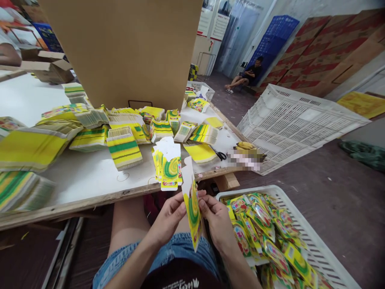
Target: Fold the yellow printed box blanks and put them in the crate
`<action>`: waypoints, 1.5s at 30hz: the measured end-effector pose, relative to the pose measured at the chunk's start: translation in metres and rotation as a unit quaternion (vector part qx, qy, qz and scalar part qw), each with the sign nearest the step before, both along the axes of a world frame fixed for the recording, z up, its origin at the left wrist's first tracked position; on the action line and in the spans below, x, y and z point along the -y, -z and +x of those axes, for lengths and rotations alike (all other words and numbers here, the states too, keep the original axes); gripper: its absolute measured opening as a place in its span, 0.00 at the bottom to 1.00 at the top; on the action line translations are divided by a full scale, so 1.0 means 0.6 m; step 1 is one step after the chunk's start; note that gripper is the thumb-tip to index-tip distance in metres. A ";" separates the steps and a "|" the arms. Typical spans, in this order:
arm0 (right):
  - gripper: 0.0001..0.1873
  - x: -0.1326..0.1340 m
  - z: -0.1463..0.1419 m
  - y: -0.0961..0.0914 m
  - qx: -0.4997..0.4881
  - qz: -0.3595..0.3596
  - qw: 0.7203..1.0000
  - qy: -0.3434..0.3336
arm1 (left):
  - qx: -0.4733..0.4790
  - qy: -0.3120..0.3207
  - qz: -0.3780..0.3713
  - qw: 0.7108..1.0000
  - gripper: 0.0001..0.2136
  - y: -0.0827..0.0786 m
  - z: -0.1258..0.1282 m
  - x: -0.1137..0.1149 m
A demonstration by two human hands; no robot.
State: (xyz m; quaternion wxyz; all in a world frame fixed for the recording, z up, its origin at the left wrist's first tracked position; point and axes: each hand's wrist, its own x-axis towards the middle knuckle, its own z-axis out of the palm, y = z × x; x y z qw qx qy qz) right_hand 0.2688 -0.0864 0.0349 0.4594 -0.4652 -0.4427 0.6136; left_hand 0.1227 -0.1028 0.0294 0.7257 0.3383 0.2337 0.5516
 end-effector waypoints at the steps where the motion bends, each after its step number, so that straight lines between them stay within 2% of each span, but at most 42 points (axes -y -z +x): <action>1: 0.16 -0.001 -0.003 -0.001 -0.004 -0.002 1.000 0.004 | -0.006 -0.006 0.008 1.000 0.29 0.002 0.000 0.001; 3: 0.16 -0.002 -0.007 -0.003 -0.005 -0.006 1.000 0.008 | -0.017 -0.018 0.021 0.999 0.31 0.005 -0.001 0.001; 6: 0.17 -0.003 -0.007 -0.005 0.021 0.001 1.000 0.004 | -0.042 -0.038 0.025 0.998 0.26 0.011 -0.001 -0.001; 11: 0.18 0.007 -0.001 -0.010 0.091 0.049 0.994 -0.037 | -0.072 -0.121 -0.052 0.989 0.20 0.018 0.005 -0.011; 15: 0.18 0.011 -0.001 -0.003 0.168 0.072 0.983 -0.007 | -0.134 -0.147 -0.070 0.978 0.18 0.015 0.011 -0.013; 17: 0.17 0.010 -0.001 0.002 0.195 0.088 0.977 0.014 | -0.147 -0.173 -0.051 0.973 0.19 0.010 0.013 -0.011; 19: 0.13 0.009 -0.001 0.003 0.196 0.104 0.975 0.025 | -0.145 -0.198 -0.033 0.969 0.26 0.004 0.013 -0.007; 21: 0.19 0.007 0.000 0.000 0.162 0.118 0.979 0.023 | -0.144 -0.182 -0.017 0.973 0.30 -0.001 0.012 -0.004; 24: 0.25 0.006 0.009 -0.011 0.103 0.143 0.984 0.001 | -0.129 -0.117 0.010 0.985 0.29 -0.008 0.005 -0.002; 28: 0.21 0.001 0.034 -0.030 0.079 0.141 0.985 -0.057 | -0.086 -0.037 0.021 0.995 0.25 -0.013 -0.008 -0.003; 31: 0.11 -0.005 0.053 -0.039 0.097 0.118 0.983 -0.102 | -0.063 0.005 0.007 0.998 0.20 -0.012 -0.010 -0.003; 32: 0.09 -0.007 0.057 -0.040 0.112 0.120 0.981 -0.107 | -0.059 0.013 0.001 0.998 0.19 -0.011 -0.009 -0.002; 36: 0.12 -0.014 0.061 -0.040 0.166 0.176 0.967 -0.079 | -0.058 0.023 -0.014 0.998 0.20 -0.007 0.000 0.001; 38: 0.08 -0.016 0.057 -0.036 0.148 0.182 0.971 -0.050 | -0.054 0.013 -0.008 0.998 0.26 -0.009 0.003 0.003; 40: 0.15 -0.017 0.054 -0.031 0.117 0.162 0.979 -0.031 | -0.058 0.017 0.001 0.998 0.34 -0.012 0.002 0.004; 41: 0.18 -0.017 0.054 -0.030 0.112 0.158 0.981 -0.029 | -0.066 0.027 0.005 0.997 0.34 -0.013 0.001 0.004; 43: 0.15 -0.019 0.058 -0.031 0.138 0.184 0.972 -0.046 | -0.088 0.041 0.017 0.995 0.26 -0.012 -0.001 0.003; 45: 0.12 -0.020 0.065 -0.035 0.185 0.224 0.955 -0.059 | -0.107 0.024 0.024 0.994 0.20 -0.008 -0.001 0.000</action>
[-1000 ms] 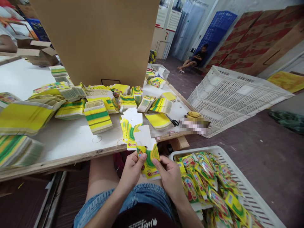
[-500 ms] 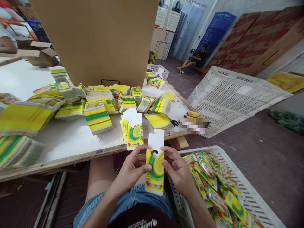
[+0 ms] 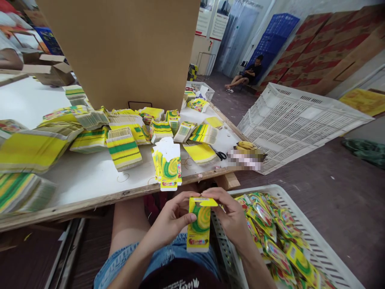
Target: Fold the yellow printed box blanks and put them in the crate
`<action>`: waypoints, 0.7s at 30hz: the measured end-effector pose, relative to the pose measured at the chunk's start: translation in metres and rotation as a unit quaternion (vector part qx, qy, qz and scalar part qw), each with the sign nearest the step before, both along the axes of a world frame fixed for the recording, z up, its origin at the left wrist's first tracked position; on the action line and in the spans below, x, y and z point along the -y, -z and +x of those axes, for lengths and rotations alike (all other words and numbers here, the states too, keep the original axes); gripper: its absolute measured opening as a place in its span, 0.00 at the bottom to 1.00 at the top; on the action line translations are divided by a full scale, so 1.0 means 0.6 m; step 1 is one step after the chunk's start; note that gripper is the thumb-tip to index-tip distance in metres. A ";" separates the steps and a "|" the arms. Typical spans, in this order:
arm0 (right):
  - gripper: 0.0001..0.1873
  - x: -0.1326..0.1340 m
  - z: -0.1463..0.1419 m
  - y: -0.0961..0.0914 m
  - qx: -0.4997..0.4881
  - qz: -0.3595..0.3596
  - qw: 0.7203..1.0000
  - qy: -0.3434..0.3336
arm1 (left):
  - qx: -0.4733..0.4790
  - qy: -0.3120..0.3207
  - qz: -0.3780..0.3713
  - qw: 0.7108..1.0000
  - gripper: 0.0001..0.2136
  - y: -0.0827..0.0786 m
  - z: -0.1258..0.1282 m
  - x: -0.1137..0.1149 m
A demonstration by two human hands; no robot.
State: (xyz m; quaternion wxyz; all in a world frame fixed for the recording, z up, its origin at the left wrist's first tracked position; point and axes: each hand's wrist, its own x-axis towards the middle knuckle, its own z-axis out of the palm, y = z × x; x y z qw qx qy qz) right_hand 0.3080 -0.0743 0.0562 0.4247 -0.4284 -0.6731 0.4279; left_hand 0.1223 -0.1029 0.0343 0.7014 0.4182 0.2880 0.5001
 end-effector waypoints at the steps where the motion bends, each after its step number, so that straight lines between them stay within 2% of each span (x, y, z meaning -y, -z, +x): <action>1: 0.14 0.000 0.004 -0.003 0.015 0.012 1.000 -0.006 | -0.009 -0.016 0.002 1.000 0.18 0.003 0.001 -0.001; 4: 0.19 0.000 0.012 -0.010 0.033 -0.038 0.999 -0.017 | -0.051 -0.058 0.000 0.997 0.18 0.011 0.008 -0.003; 6: 0.19 0.000 0.010 -0.009 0.053 -0.098 0.994 -0.014 | -0.086 -0.070 -0.001 0.994 0.19 0.013 0.012 -0.002; 8: 0.19 0.000 0.006 -0.005 0.083 -0.128 0.988 0.005 | -0.103 -0.071 0.000 0.992 0.20 0.013 0.015 -0.001; 14: 0.14 -0.002 -0.006 0.007 0.155 -0.069 0.985 0.038 | -0.070 -0.041 -0.014 0.997 0.22 0.010 0.015 -0.003; 21: 0.19 0.003 -0.008 0.002 0.205 -0.048 0.977 0.023 | -0.046 -0.063 -0.055 0.995 0.24 0.005 0.014 -0.008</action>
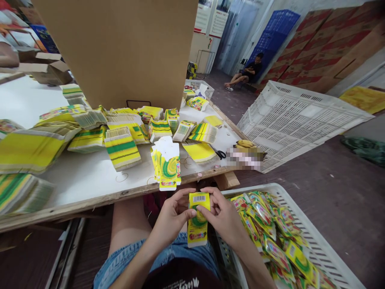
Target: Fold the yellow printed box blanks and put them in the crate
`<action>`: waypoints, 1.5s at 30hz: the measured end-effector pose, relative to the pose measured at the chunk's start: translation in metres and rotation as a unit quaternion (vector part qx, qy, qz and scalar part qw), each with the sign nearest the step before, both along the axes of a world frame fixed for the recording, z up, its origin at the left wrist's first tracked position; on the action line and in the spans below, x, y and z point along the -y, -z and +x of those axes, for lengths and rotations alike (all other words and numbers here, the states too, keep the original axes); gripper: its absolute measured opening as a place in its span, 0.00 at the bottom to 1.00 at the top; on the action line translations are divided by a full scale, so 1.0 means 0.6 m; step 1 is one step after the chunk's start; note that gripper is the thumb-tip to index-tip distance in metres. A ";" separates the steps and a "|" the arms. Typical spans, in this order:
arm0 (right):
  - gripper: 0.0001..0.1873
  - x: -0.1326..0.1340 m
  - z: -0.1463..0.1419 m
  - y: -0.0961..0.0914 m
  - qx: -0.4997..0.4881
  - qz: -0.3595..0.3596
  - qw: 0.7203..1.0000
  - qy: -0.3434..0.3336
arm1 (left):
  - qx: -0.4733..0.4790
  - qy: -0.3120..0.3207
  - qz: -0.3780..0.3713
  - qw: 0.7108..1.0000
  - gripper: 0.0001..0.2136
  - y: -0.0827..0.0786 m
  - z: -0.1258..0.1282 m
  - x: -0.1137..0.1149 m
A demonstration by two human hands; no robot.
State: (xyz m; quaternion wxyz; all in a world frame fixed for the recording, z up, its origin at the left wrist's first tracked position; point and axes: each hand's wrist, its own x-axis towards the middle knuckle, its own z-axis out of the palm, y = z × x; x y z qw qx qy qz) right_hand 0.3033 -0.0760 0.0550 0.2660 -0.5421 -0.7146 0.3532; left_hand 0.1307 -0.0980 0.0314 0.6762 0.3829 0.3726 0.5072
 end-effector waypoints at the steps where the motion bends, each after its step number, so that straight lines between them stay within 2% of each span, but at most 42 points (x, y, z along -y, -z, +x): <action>1: 0.18 0.000 0.003 -0.001 -0.009 0.005 1.000 0.000 | 0.001 -0.004 -0.001 1.000 0.23 0.000 0.000 0.000; 5: 0.15 -0.003 0.013 0.004 -0.074 0.035 0.997 0.015 | 0.012 -0.016 0.000 1.000 0.23 0.005 -0.001 -0.001; 10: 0.13 0.004 0.004 0.016 -0.187 -0.024 0.981 0.044 | -0.011 -0.032 0.015 0.999 0.20 0.012 0.012 0.005; 13: 0.10 0.005 0.014 0.008 -0.153 0.017 0.987 0.051 | -0.101 -0.050 0.072 0.991 0.19 0.008 0.014 0.009; 15: 0.09 0.000 0.039 -0.003 -0.058 0.106 0.988 0.098 | -0.228 -0.104 0.157 0.955 0.19 0.006 0.001 0.008; 17: 0.11 -0.008 0.069 -0.014 0.049 0.205 0.962 0.173 | -0.373 -0.170 0.249 0.878 0.21 0.009 -0.021 0.000; 19: 0.16 -0.014 0.089 -0.018 0.109 0.243 0.939 0.217 | -0.490 -0.205 0.296 0.794 0.26 0.020 -0.049 -0.011; 20: 0.17 -0.015 0.091 -0.016 0.113 0.230 0.943 0.214 | -0.531 -0.208 0.299 0.765 0.28 0.028 -0.062 -0.017; 22: 0.16 -0.015 0.077 -0.006 0.077 0.167 0.968 0.170 | -0.583 -0.198 0.300 0.729 0.26 0.044 -0.082 -0.028; 24: 0.14 -0.014 0.043 0.009 0.021 0.079 0.989 0.122 | -0.596 -0.194 0.313 0.713 0.19 0.056 -0.094 -0.035; 26: 0.14 -0.013 0.002 0.022 -0.038 0.005 0.995 0.093 | -0.583 -0.215 0.332 0.709 0.14 0.062 -0.098 -0.037; 29: 0.17 -0.014 -0.053 0.031 -0.142 -0.062 0.986 0.059 | -0.555 -0.278 0.350 0.702 0.13 0.060 -0.099 -0.035; 32: 0.20 -0.016 -0.091 0.029 -0.235 -0.102 0.965 0.046 | -0.525 -0.341 0.369 0.688 0.17 0.052 -0.096 -0.030; 35: 0.24 -0.021 -0.112 0.028 -0.322 -0.129 0.936 0.054 | -0.483 -0.359 0.423 0.678 0.21 0.044 -0.089 -0.023; 38: 0.22 -0.029 -0.113 0.030 -0.388 -0.135 0.909 0.073 | -0.440 -0.297 0.494 0.689 0.23 0.036 -0.075 -0.013; 40: 0.19 -0.032 -0.104 0.030 -0.399 -0.122 0.903 0.101 | -0.400 -0.244 0.510 0.721 0.23 0.032 -0.061 -0.005; 42: 0.16 -0.030 -0.092 0.026 -0.395 -0.115 0.906 0.100 | -0.336 -0.233 0.450 0.794 0.23 0.030 -0.049 0.001; 45: 0.16 -0.015 -0.079 0.019 -0.403 -0.149 0.902 0.052 | -0.154 -0.238 0.236 0.930 0.22 0.026 -0.037 0.004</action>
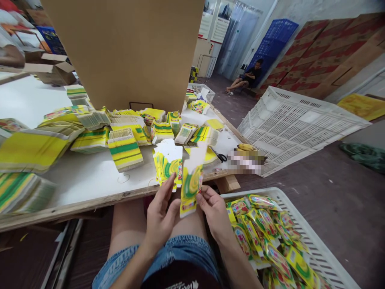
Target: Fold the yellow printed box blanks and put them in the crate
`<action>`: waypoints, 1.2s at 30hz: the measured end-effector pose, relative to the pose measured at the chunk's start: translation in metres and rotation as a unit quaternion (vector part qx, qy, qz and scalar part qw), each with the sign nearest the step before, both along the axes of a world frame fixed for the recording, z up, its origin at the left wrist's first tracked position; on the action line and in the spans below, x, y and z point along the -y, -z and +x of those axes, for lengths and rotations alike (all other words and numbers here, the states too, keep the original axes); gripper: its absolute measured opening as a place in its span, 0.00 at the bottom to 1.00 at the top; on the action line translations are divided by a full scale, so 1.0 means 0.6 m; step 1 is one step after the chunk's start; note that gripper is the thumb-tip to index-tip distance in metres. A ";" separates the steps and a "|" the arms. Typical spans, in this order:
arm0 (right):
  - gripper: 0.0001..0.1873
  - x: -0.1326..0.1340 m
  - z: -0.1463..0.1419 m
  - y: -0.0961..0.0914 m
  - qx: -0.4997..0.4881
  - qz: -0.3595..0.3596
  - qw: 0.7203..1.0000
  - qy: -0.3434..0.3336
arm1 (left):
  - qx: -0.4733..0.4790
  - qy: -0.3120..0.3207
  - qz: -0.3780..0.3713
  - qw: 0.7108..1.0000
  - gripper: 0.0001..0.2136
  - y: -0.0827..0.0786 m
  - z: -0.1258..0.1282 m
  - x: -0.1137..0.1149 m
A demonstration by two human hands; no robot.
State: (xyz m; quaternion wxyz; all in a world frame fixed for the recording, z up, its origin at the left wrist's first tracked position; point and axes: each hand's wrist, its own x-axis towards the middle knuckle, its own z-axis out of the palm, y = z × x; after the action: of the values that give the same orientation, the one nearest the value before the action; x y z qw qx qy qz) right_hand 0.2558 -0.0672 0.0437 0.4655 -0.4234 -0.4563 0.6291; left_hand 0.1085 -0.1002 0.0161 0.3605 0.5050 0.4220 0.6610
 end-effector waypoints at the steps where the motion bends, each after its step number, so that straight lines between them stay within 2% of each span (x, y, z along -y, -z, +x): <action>1: 0.17 0.007 0.001 -0.001 -0.011 -0.012 1.000 -0.012 | 0.080 0.036 -0.058 0.994 0.21 -0.002 0.002 -0.001; 3: 0.20 0.020 0.001 0.000 -0.024 -0.032 0.999 -0.016 | 0.198 0.135 -0.135 0.962 0.22 -0.009 0.002 -0.004; 5: 0.20 0.027 -0.001 0.003 -0.030 -0.038 0.999 -0.014 | 0.264 0.222 -0.169 0.924 0.24 -0.017 0.003 -0.005; 7: 0.18 0.029 -0.002 0.005 -0.031 -0.025 0.999 -0.003 | 0.300 0.265 -0.177 0.899 0.24 -0.024 0.004 -0.006; 10: 0.16 0.027 0.000 0.002 -0.015 -0.006 1.000 0.020 | 0.314 0.253 -0.182 0.897 0.21 -0.026 0.010 -0.006; 15: 0.15 0.032 -0.001 0.003 0.041 0.001 0.999 0.024 | 0.298 0.154 -0.210 0.918 0.16 -0.013 0.025 -0.012; 18: 0.15 0.035 -0.001 0.012 0.109 0.043 0.991 0.069 | 0.232 0.102 -0.206 0.945 0.18 -0.014 0.028 -0.012; 21: 0.12 0.034 0.005 0.014 0.147 0.086 0.982 0.086 | 0.166 0.072 -0.172 0.968 0.25 -0.022 0.025 -0.007; 23: 0.19 0.031 0.013 0.007 0.135 0.109 0.983 0.066 | 0.143 0.104 -0.156 0.972 0.29 -0.026 0.019 -0.004; 25: 0.27 0.027 0.024 -0.003 0.110 0.119 0.987 0.025 | 0.134 0.161 -0.154 0.966 0.29 -0.030 0.012 -0.002; 26: 0.28 0.024 0.030 -0.008 0.101 0.117 0.988 0.002 | 0.135 0.189 -0.157 0.960 0.28 -0.032 0.009 -0.002; 29: 0.21 0.016 0.049 -0.021 0.095 0.102 0.989 -0.056 | 0.157 0.248 -0.172 0.940 0.21 -0.036 0.004 -0.001; 32: 0.11 0.009 0.066 -0.027 0.129 0.098 0.983 -0.083 | 0.177 0.275 -0.186 0.926 0.17 -0.041 0.004 0.001; 34: 0.11 0.007 0.071 -0.028 0.155 0.111 0.978 -0.086 | 0.188 0.292 -0.194 0.918 0.18 -0.044 0.005 0.004; 36: 0.12 0.006 0.071 -0.025 0.171 0.136 0.973 -0.075 | 0.203 0.304 -0.197 0.910 0.26 -0.045 0.006 0.005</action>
State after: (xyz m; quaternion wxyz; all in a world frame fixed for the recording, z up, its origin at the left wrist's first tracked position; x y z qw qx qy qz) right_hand 0.2982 -0.0709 0.0587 0.3852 -0.4217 -0.6409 0.5129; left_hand 0.1122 -0.1030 0.0428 0.7140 0.3822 0.2874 0.5114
